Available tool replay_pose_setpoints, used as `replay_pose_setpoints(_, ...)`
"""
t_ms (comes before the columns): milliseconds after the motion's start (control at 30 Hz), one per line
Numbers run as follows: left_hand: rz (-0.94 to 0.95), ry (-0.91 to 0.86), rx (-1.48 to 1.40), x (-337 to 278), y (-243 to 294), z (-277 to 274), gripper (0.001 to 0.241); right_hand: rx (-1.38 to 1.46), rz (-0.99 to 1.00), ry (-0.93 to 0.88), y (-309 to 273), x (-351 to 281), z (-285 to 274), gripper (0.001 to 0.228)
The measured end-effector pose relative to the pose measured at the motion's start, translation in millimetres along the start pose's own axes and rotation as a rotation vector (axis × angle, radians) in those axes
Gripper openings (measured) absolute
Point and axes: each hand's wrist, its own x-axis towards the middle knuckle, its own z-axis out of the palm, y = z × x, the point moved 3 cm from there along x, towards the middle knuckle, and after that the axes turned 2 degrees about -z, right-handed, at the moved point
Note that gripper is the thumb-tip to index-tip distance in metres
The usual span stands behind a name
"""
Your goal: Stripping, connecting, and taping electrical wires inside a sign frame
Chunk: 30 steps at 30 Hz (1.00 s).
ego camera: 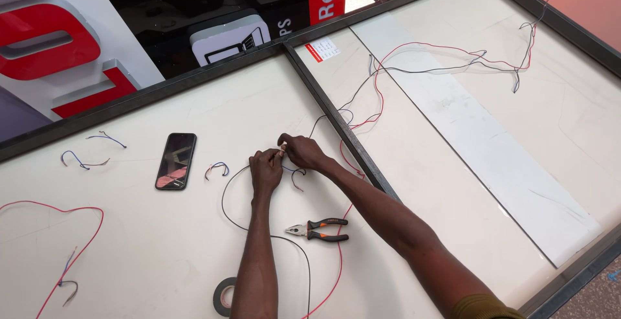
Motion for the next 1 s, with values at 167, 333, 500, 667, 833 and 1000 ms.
replay_pose_setpoints(167,-0.016,-0.081,-0.014,18,-27,10,0.026,0.132,-0.022,-0.012,-9,-30,-22,0.043)
replay_pose_setpoints(333,-0.016,-0.059,-0.017,2,-29,3,0.030,-0.008,-0.045,-0.008,-7,-40,-8,0.030)
replay_pose_setpoints(500,0.022,-0.179,-0.056,12,-18,-9,0.016,-0.274,-0.208,0.074,-1,-38,-7,0.025)
replay_pose_setpoints(667,0.065,-0.092,-0.029,3,-5,-11,0.015,-0.160,-0.119,0.035,5,-19,1,0.022)
replay_pose_setpoints(833,0.114,-0.034,-0.017,-7,2,-18,0.019,0.299,-0.016,-0.191,34,10,20,0.024)
replay_pose_setpoints(1000,-0.018,-0.043,-0.078,5,-15,-5,0.019,-0.413,-0.169,-0.032,-29,-18,-11,0.049)
